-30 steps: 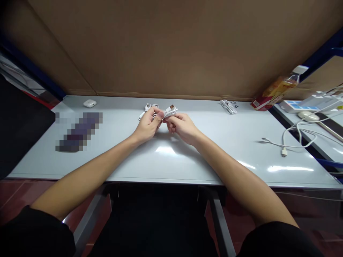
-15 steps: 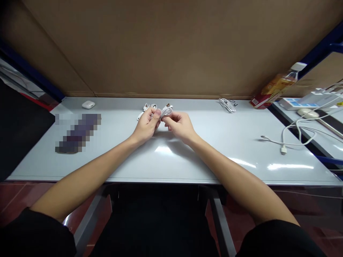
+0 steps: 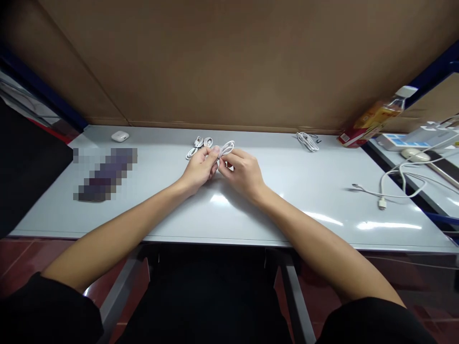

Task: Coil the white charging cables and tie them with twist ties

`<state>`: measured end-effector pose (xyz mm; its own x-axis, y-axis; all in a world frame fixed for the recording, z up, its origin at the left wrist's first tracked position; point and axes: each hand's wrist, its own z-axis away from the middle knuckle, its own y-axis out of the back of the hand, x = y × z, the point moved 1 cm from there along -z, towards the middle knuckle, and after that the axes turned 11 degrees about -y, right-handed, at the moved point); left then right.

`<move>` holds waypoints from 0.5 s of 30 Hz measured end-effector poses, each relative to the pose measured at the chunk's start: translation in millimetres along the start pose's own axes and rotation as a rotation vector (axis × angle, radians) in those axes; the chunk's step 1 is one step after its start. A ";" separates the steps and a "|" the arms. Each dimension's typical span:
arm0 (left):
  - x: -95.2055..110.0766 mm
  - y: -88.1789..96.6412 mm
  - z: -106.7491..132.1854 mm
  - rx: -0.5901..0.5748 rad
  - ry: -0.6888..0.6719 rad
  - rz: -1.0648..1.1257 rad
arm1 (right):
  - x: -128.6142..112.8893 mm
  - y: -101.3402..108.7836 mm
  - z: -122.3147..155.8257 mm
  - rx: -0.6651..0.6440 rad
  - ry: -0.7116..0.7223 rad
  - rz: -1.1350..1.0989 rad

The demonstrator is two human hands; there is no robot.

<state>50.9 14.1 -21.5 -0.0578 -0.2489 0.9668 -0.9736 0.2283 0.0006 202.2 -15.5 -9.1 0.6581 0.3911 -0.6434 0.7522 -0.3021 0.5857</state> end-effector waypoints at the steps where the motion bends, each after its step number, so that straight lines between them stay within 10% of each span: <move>1: 1.3 0.2 0.1 -0.006 0.033 -0.003 | 1.0 0.3 -0.4 -0.012 0.036 0.058; 8: 4.1 2.2 -0.9 -0.039 0.220 0.035 | 0.5 -0.2 -3.2 -0.124 0.149 0.231; 15: -0.6 5.9 -2.9 -0.062 -0.079 0.017 | -4.4 11.6 -9.6 -0.213 -0.338 -0.330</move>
<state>45.7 18.3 -21.4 -0.0934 -0.3172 0.9438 -0.9569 0.2904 0.0029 207.7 -12.4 5.2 0.3882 0.1219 -0.9135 0.9209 -0.0130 0.3896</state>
